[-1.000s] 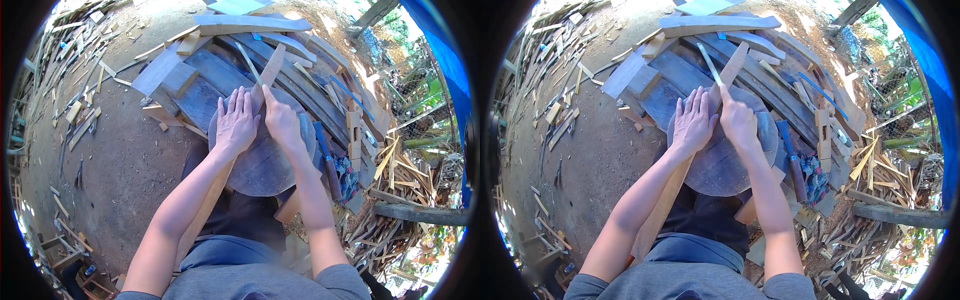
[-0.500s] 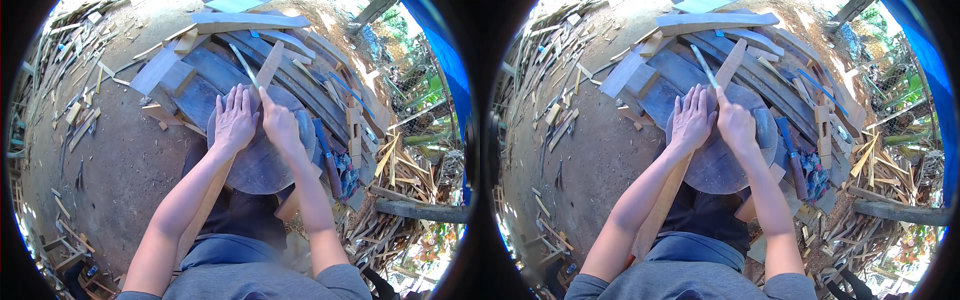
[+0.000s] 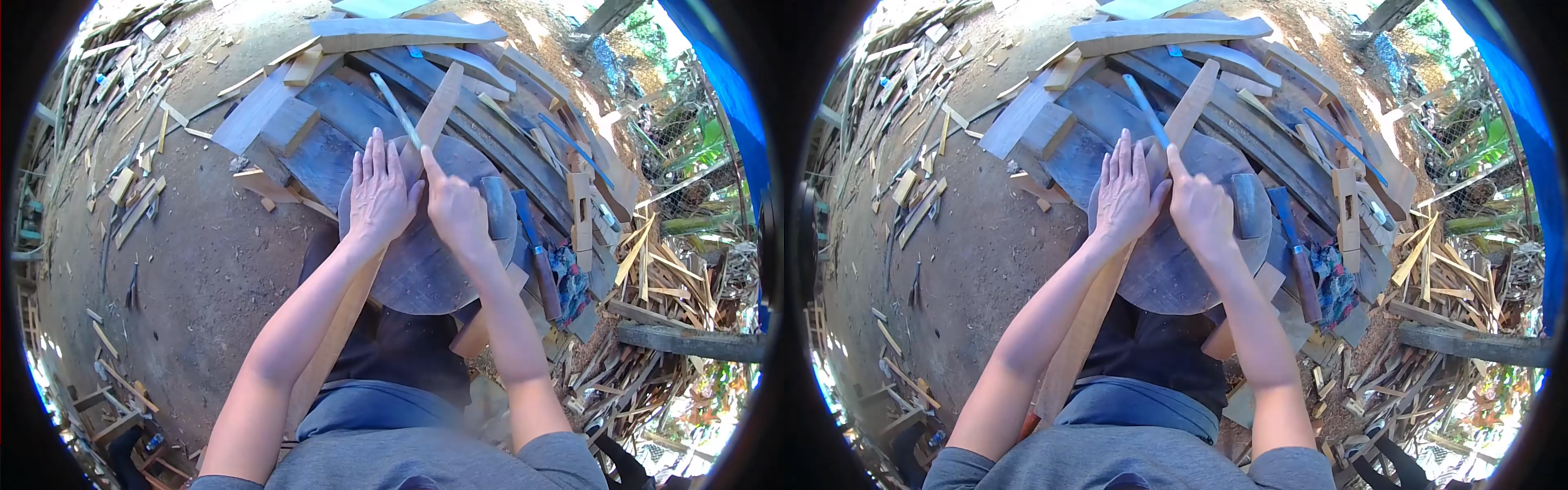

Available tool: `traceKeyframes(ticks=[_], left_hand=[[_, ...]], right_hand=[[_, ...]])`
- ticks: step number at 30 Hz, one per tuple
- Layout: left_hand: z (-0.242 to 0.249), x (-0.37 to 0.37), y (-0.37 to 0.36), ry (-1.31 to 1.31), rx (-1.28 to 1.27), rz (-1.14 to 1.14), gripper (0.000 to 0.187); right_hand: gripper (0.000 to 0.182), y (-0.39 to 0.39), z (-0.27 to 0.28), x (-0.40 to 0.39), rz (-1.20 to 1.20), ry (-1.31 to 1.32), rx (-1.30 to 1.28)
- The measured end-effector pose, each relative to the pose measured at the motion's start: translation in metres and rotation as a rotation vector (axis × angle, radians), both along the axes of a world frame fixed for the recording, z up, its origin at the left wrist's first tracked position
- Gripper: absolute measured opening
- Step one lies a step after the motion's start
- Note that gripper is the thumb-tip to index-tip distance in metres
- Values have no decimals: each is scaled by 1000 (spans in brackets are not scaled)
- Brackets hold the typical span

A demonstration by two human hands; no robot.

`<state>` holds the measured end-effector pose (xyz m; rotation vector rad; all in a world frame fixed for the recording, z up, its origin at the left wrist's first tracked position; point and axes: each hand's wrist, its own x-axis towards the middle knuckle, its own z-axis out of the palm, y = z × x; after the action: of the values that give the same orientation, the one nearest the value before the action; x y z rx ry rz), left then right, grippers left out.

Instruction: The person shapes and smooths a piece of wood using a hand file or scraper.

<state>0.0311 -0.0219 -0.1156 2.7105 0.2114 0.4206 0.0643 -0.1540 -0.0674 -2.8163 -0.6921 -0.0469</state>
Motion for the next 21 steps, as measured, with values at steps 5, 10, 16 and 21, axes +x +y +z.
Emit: traceKeyframes(ticks=[5,10,16,21], left_hand=[[3,1,0,72,65,-30,77],[7,3,1,87,59,-19,75],[7,1,0,87,48,-17,75],[2,1,-1,79,47,-26,76]], right_hand=[[53,1,3,-1,-5,34,-10],[54,24,-10,51,-20,-48,78],[54,-3,4,-13,-4,91,-14],[53,5,-1,8,-8,64,17]])
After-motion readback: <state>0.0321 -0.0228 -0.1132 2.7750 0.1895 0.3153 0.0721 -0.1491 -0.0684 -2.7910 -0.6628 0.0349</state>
